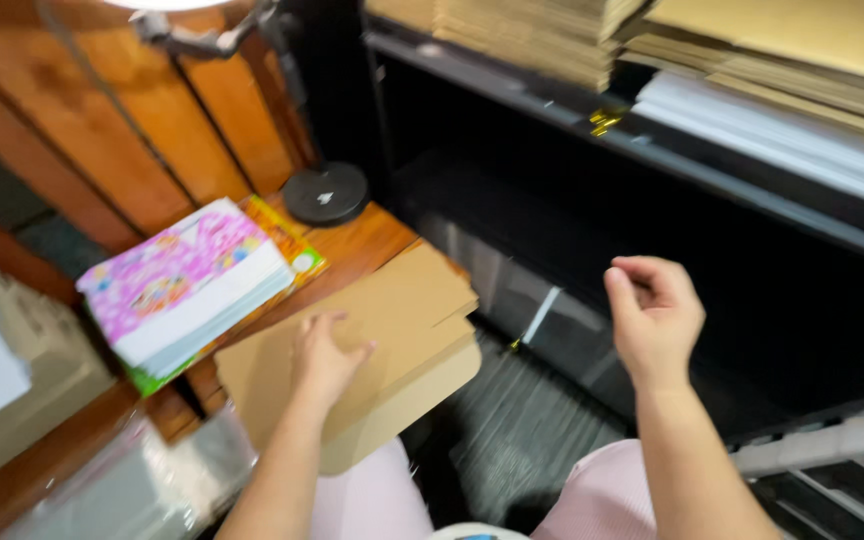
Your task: The person sits on the floor and repeatedly picks up flat cardboard pieces, aligns them, and places them onto a stack on a nearby shelf. The person handles the cardboard by hand without using any tools.
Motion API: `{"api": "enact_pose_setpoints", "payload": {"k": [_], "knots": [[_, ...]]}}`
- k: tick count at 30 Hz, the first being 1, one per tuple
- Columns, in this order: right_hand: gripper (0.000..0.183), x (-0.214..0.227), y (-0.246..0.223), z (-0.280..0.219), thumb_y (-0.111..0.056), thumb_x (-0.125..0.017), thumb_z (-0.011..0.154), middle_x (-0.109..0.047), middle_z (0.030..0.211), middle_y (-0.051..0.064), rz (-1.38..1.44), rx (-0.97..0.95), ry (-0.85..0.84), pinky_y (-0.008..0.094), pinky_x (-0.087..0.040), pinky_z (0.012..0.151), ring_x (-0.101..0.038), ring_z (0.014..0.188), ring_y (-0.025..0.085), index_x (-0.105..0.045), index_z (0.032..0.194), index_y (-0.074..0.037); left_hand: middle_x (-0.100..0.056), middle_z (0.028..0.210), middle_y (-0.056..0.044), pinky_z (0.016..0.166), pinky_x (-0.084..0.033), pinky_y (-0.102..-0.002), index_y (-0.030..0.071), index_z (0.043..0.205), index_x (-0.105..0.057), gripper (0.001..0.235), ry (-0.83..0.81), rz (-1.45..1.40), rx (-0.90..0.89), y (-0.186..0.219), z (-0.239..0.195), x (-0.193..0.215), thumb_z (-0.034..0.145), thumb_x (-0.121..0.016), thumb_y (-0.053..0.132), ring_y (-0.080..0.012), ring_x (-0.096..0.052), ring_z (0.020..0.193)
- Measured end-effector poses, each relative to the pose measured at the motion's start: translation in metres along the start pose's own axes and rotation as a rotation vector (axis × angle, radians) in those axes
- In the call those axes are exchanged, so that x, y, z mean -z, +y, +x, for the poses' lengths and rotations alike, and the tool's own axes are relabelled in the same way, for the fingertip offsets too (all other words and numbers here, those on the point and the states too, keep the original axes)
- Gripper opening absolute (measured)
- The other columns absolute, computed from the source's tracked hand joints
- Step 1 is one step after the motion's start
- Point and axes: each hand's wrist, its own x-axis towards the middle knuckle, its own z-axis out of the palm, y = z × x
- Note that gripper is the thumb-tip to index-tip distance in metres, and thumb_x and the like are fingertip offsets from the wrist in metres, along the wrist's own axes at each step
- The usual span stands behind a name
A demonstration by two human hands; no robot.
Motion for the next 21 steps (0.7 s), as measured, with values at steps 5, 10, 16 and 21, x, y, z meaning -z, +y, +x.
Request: {"api": "enact_pose_setpoints", "payload": {"k": [5,10,16,21], "knots": [[0.047,-0.073,0.057,-0.106,-0.003,-0.07,0.094,-0.067,0.113,0.012,0.218,-0.867,-0.276,0.022,-0.057,0.083,-0.063,0.1,0.012,-0.055,0.137,0.004,-0.043,0.157,-0.02,0.123,-0.023,-0.058,0.014,0.147,-0.056,0.091,-0.36,0.262,0.025,0.004,-0.045,0.036,0.069,-0.094,0.043,-0.0414,-0.032,0.152],[0.079,-0.107,0.004,-0.149,-0.026,-0.075,0.095,-0.053,0.136,0.029,0.357,-1.26,-0.354,0.049,-0.048,0.104,-0.06,0.12,0.031,-0.033,0.156,0.004,-0.027,0.166,-0.028,0.123,-0.012,-0.066,0.009,0.153,-0.048,0.103,-0.425,0.321,-0.016,0.02,-0.063,0.06,0.068,-0.094,0.048,-0.0437,-0.018,0.158],[0.042,-0.132,0.041,-0.218,-0.015,-0.068,0.099,-0.068,0.118,0.011,0.632,-1.43,-0.438,0.039,-0.057,0.098,-0.07,0.105,0.02,-0.055,0.137,-0.001,-0.019,0.168,-0.027,0.123,-0.011,-0.067,0.012,0.155,-0.044,0.12,-0.419,0.34,-0.033,0.014,-0.063,0.048,0.056,-0.097,0.057,-0.0416,-0.012,0.159],[0.034,-0.15,-0.001,-0.218,-0.014,-0.065,0.1,-0.072,0.116,0.011,0.739,-1.535,-0.469,0.039,-0.06,0.094,-0.073,0.103,0.022,-0.061,0.132,-0.004,-0.019,0.169,-0.027,0.121,-0.009,-0.07,0.012,0.155,-0.043,0.121,-0.402,0.311,-0.005,0.022,-0.061,0.044,0.057,-0.096,0.057,-0.0407,-0.01,0.16]]}}
